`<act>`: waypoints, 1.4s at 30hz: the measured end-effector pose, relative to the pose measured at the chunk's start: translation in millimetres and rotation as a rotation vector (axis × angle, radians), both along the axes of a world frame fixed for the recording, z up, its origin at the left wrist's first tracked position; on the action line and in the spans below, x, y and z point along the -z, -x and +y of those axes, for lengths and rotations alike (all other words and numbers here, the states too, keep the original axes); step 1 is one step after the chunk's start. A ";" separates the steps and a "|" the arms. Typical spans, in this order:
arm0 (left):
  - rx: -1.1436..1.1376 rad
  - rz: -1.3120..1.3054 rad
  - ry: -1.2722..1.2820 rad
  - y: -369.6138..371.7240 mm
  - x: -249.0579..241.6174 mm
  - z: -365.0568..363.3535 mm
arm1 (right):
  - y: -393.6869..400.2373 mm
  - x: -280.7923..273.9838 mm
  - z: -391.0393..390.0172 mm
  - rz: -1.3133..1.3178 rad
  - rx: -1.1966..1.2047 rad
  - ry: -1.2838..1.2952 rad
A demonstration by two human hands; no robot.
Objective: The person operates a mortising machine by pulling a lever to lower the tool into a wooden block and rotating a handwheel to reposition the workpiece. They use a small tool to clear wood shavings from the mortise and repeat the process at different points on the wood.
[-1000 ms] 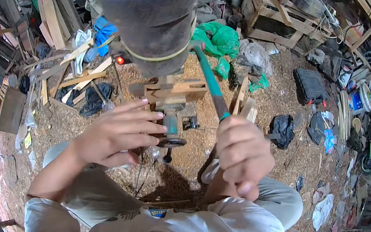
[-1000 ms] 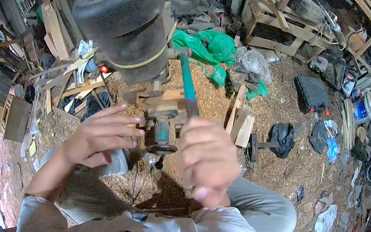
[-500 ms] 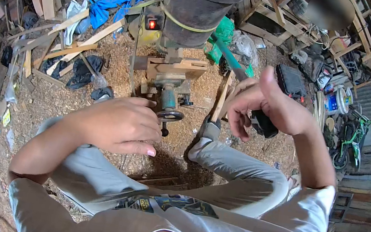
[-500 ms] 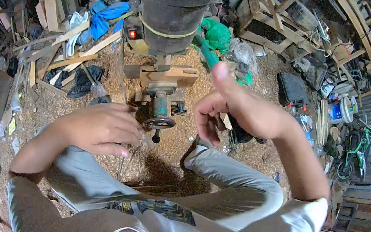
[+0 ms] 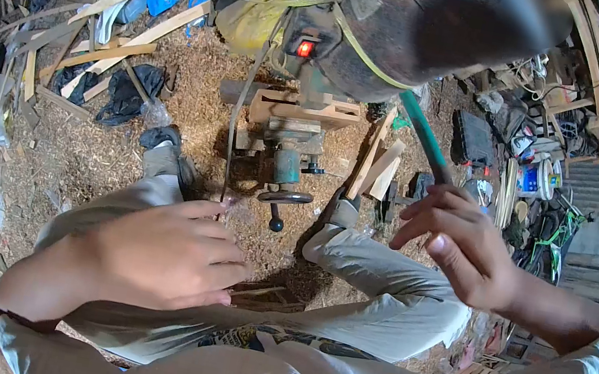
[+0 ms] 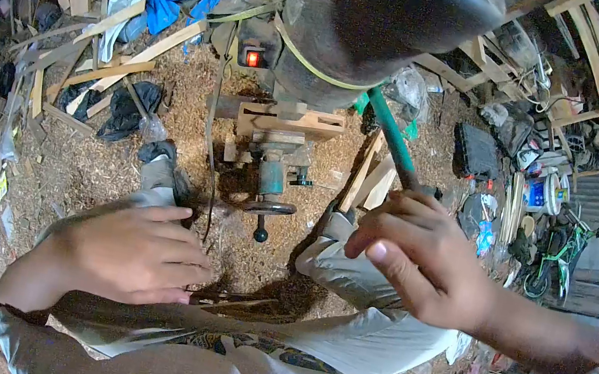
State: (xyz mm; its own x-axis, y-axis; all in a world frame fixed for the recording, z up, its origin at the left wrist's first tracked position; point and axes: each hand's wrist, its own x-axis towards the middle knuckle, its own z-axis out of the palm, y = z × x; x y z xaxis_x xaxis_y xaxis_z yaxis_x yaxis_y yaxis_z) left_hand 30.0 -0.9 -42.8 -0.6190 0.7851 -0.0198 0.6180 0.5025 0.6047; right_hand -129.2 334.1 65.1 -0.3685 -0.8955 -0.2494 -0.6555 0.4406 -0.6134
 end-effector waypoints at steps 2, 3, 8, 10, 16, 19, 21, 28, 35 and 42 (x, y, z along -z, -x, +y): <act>-0.016 -0.014 0.000 1.5 -1.7 -6.5 | -4.0 8.4 0.0 0.046 -0.027 -0.006; -0.024 -0.030 0.029 2.6 -4.0 -9.6 | -5.5 14.5 0.2 0.095 -0.053 -0.001; -0.050 -0.074 0.058 -2.1 1.0 -14.5 | -18.7 62.3 8.3 0.232 -0.115 -0.075; -0.053 -0.059 0.041 -5.3 4.0 -14.2 | -26.5 88.3 11.7 0.253 -0.071 -0.025; -0.025 -0.092 0.123 -4.0 4.5 -13.3 | -43.6 209.1 26.6 0.414 0.035 0.129; -0.044 -0.078 0.131 -5.3 2.4 -10.7 | -36.9 309.1 30.0 0.581 0.042 0.278; -0.060 -0.095 0.131 -6.2 3.8 -10.3 | -33.1 335.3 19.5 0.593 0.059 0.272; 0.014 -0.151 0.228 7.3 14.5 6.9 | -29.1 349.1 21.0 0.592 0.052 0.201; 0.047 -0.136 0.309 16.8 16.3 30.4 | -36.0 338.7 18.7 0.602 0.066 0.222; -0.070 -0.332 0.489 32.4 21.4 52.3 | -50.2 308.1 26.1 0.655 0.043 0.233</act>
